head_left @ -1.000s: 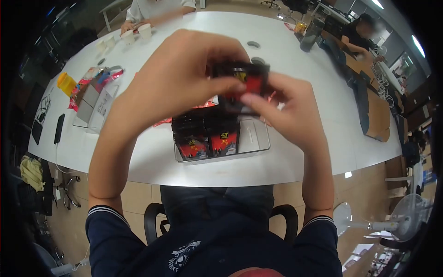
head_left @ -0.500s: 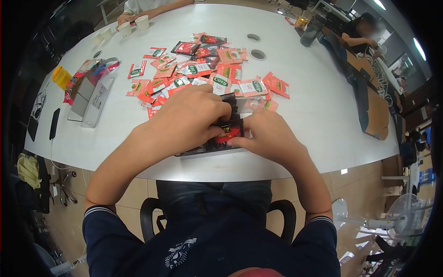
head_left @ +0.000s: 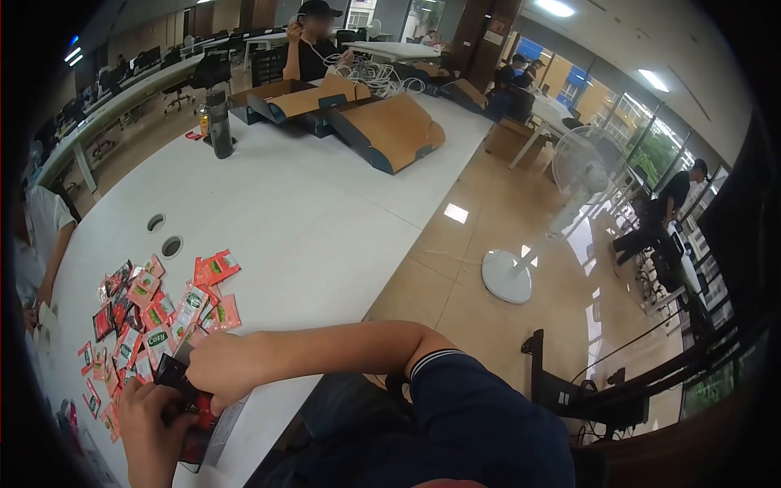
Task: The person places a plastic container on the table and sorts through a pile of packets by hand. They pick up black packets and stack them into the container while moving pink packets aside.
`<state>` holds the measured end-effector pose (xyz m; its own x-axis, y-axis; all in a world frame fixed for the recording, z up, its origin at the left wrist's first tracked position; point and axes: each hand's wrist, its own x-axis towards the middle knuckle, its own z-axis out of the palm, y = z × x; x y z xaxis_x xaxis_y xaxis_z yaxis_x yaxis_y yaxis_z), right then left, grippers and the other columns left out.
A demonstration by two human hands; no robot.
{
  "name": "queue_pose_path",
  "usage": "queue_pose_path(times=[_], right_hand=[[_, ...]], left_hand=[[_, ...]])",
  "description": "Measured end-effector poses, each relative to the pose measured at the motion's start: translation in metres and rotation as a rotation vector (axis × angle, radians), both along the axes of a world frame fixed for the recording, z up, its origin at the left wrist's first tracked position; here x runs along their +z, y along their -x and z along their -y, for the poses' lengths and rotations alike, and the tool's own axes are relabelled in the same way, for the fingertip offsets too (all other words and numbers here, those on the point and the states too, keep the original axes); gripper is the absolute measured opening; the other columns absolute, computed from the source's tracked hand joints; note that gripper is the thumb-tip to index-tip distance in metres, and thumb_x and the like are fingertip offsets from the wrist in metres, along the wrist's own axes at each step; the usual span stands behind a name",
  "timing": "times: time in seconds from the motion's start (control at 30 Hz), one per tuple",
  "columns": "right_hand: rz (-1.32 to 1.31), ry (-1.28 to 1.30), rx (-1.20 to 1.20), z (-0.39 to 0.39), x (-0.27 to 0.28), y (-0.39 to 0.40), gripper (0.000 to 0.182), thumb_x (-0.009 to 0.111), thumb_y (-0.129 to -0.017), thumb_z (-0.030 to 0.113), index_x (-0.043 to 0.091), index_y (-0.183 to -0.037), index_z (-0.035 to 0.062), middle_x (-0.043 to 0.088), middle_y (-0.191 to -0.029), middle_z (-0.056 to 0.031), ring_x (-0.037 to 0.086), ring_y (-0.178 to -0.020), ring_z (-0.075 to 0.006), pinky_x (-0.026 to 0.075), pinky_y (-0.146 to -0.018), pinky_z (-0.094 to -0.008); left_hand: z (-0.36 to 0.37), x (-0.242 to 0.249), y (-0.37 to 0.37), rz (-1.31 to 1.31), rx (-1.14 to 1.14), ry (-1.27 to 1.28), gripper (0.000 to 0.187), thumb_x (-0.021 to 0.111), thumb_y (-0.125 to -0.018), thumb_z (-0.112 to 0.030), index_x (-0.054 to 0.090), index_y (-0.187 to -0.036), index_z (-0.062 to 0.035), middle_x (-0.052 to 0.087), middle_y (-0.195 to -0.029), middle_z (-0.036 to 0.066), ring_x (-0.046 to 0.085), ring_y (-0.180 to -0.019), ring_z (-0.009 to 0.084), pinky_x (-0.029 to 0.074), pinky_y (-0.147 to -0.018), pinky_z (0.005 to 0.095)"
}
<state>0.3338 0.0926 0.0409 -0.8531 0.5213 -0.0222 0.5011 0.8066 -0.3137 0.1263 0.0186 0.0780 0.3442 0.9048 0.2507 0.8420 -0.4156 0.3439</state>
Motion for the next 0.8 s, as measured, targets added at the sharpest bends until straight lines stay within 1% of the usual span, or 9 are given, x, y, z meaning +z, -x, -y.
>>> queue_pose_path(times=[0.07, 0.17, 0.27, 0.37, 0.47, 0.5, 0.6, 0.7, 0.8], right_hand=[[-0.003, -0.018, 0.036, -0.003, 0.001, -0.003, 0.046, 0.084, -0.081, 0.044, 0.08, -0.094, 0.0007, 0.076, -0.086, -0.021, 0.074, -0.087, -0.0409, 0.057, -0.076, -0.0514], [0.008, -0.025, 0.043, -0.002, -0.001, -0.001, 0.046, 0.084, -0.081, 0.045, 0.08, -0.094, 0.0012, 0.076, -0.088, -0.0218, 0.074, -0.087, -0.0411, 0.058, -0.075, -0.0508], [-0.008, -0.032, 0.027, -0.005, -0.001, -0.001, 0.044, 0.084, -0.08, 0.045, 0.08, -0.09, 0.0022, 0.076, -0.083, -0.0185, 0.074, -0.082, -0.0386, 0.058, -0.073, -0.0496], [-0.053, 0.113, 0.021, -0.011, 0.022, -0.015, 0.042, 0.083, -0.081, 0.045, 0.081, -0.084, 0.0028, 0.075, -0.074, -0.0139, 0.073, -0.074, -0.0352, 0.057, -0.069, -0.0464], [-0.184, 0.134, 0.043, -0.037, 0.047, -0.034, 0.042, 0.083, -0.082, 0.046, 0.082, -0.084, 0.0038, 0.074, -0.068, -0.0107, 0.072, -0.068, -0.0294, 0.056, -0.066, -0.0425], [-0.275, 0.191, 0.018, -0.051, 0.05, -0.039, 0.041, 0.083, -0.083, 0.045, 0.082, -0.087, 0.0038, 0.075, -0.071, -0.0103, 0.071, -0.067, -0.0258, 0.055, -0.066, -0.0399], [-0.554, 0.203, -0.047, -0.098, 0.048, -0.053, 0.035, 0.083, -0.087, 0.038, 0.084, -0.095, 0.0047, 0.078, -0.082, -0.01, 0.07, -0.072, -0.0168, 0.055, -0.069, -0.0338], [-0.755, 0.191, -0.234, -0.148, 0.012, -0.051, 0.031, 0.083, -0.088, 0.033, 0.083, -0.1, 0.0049, 0.079, -0.091, -0.0126, 0.07, -0.079, -0.0184, 0.055, -0.074, -0.0335], [-0.822, 0.087, -0.384, -0.186, -0.043, -0.051, 0.029, 0.081, -0.088, 0.031, 0.081, -0.101, 0.0046, 0.077, -0.098, -0.0145, 0.071, -0.087, -0.024, 0.056, -0.081, -0.0369]], left_hand=[[-0.002, -0.003, 0.0, -0.008, -0.015, -0.004, 0.027, 0.087, -0.059, -0.003, 0.07, -0.08, -0.0045, 0.067, -0.074, 0.01, 0.062, -0.081, 0.0346, 0.039, -0.115, 0.0543], [-0.005, -0.002, 0.001, -0.024, -0.034, 0.019, 0.027, 0.087, -0.06, -0.004, 0.07, -0.08, -0.0047, 0.067, -0.075, 0.009, 0.062, -0.082, 0.035, 0.04, -0.113, 0.0541], [-0.004, -0.001, 0.0, -0.001, 0.006, 0.051, 0.027, 0.087, -0.06, -0.004, 0.069, -0.08, -0.0045, 0.068, -0.078, 0.011, 0.062, -0.083, 0.0352, 0.039, -0.115, 0.0541], [0.003, 0.011, 0.004, 0.022, 0.0, 0.009, 0.031, 0.087, -0.063, -0.004, 0.068, -0.087, -0.0046, 0.067, -0.083, 0.011, 0.063, -0.083, 0.0326, 0.039, -0.116, 0.0542], [-0.006, 0.011, 0.026, 0.138, -0.058, -0.099, 0.034, 0.086, -0.069, -0.004, 0.066, -0.096, -0.0045, 0.065, -0.088, 0.009, 0.063, -0.088, 0.0292, 0.041, -0.112, 0.0533], [-0.011, 0.024, 0.035, 0.04, -0.045, 0.005, 0.033, 0.082, -0.078, -0.005, 0.064, -0.106, -0.0047, 0.063, -0.089, 0.008, 0.062, -0.092, 0.0234, 0.042, -0.111, 0.0486], [-0.045, 0.013, 0.077, 0.207, 0.075, 0.004, 0.031, 0.081, -0.083, -0.013, 0.07, -0.11, -0.0036, 0.069, -0.109, 0.01, 0.062, -0.101, 0.0238, 0.045, -0.088, 0.0402], [-0.093, -0.02, 0.13, 0.169, 0.124, -0.218, 0.036, 0.069, -0.1, -0.019, 0.063, -0.132, -0.0031, 0.061, -0.135, 0.013, 0.059, -0.124, 0.0241, 0.044, -0.101, 0.0377], [-0.147, -0.095, 0.215, 0.186, 0.226, -0.348, 0.04, 0.062, -0.106, -0.021, 0.058, -0.142, -0.0034, 0.057, -0.146, 0.014, 0.051, -0.14, 0.0274, 0.038, -0.114, 0.0388]])
